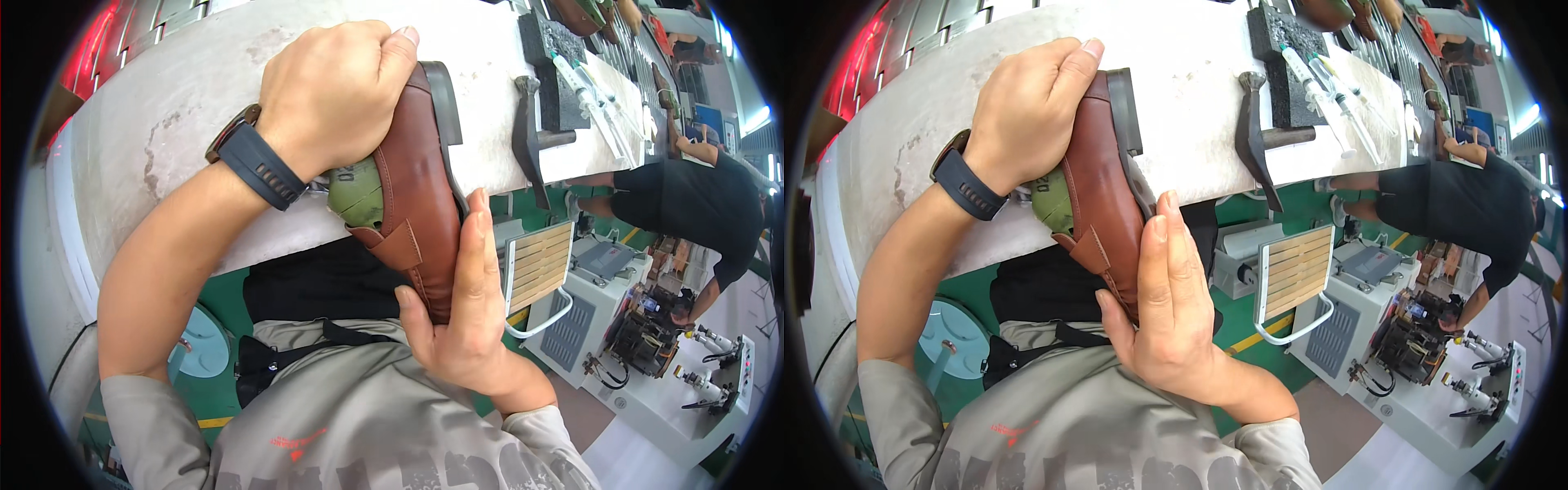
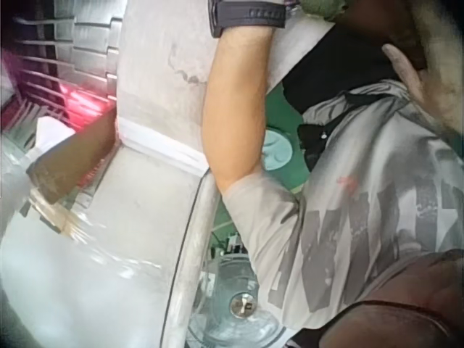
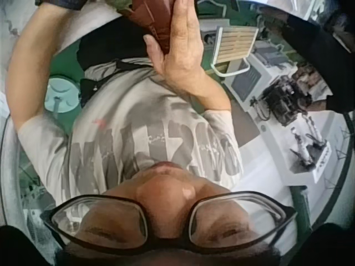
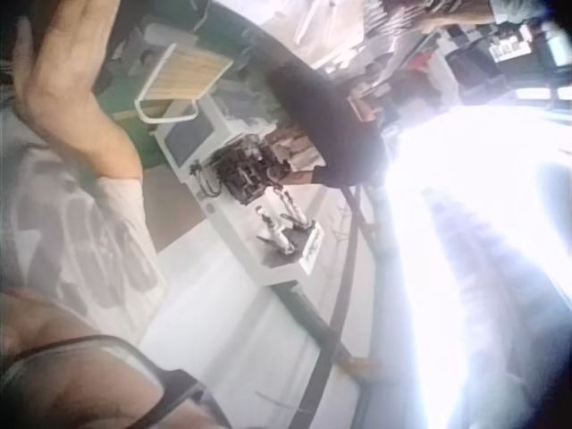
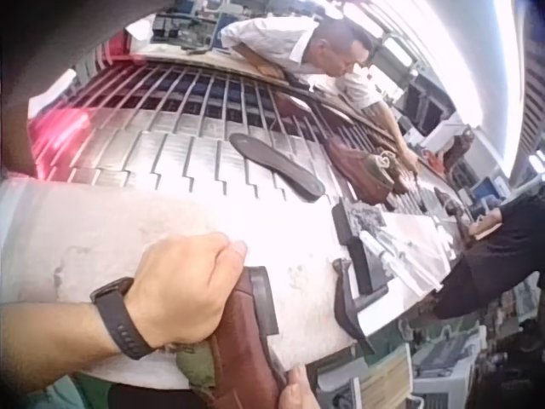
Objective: The person takes a shoe upper from the conveyor belt, picks up a corresponding sole, and firmly presses the sole onto the bottom of the shoe by hand. They repeat this process with a second shoe and sole, checking the alignment of the edges.
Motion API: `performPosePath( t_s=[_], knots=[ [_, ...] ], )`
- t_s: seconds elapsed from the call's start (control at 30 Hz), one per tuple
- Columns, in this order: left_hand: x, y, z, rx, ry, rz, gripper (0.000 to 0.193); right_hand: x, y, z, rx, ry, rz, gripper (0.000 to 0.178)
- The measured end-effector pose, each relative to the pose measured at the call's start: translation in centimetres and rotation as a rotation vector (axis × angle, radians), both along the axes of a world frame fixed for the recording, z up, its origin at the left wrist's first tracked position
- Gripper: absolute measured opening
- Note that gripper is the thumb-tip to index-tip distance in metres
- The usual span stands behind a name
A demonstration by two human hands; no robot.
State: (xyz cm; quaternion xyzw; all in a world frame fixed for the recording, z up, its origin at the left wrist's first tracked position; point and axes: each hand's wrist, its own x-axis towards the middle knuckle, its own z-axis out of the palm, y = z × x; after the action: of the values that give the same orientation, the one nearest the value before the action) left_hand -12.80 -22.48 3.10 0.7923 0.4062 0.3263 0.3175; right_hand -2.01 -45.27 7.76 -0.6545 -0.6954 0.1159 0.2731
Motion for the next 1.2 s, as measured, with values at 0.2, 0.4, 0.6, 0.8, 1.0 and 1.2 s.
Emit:
performPosePath(
  t_s=[0.2,0.4,0.6,0.8,1.0,1.2],
  knots=[
    [-0.1,-0.1,0.3,-0.027,0.004,-0.003,0.044,1.1,0.6,0.2,0.012,0.137,0.034,0.096],
    [0.1,-0.3,0.2,-0.009,-0.001,0.004,0.045,1.9,2.2,1.0,-0.019,0.21,0.05,0.092],
    [-0.1,0.0,0.2,0.0,0.008,-0.015,0.045,2.6,4.0,1.0,0.043,0.241,0.092,0.082],
    [-0.2,-0.7,0.5,0.036,0.028,-0.035,0.048,5.2,6.0,0.2,-0.206,0.596,-0.149,0.031],
    [-0.1,-1.4,0.7,-0.01,0.026,-0.038,0.043,7.3,10.4,0.8,-0.406,0.531,0.036,0.045],
    [0.1,-1.6,0.3,0.039,0.032,-0.002,0.038,6.1,11.5,3.3,-0.411,0.184,0.164,0.039]
  ],
)
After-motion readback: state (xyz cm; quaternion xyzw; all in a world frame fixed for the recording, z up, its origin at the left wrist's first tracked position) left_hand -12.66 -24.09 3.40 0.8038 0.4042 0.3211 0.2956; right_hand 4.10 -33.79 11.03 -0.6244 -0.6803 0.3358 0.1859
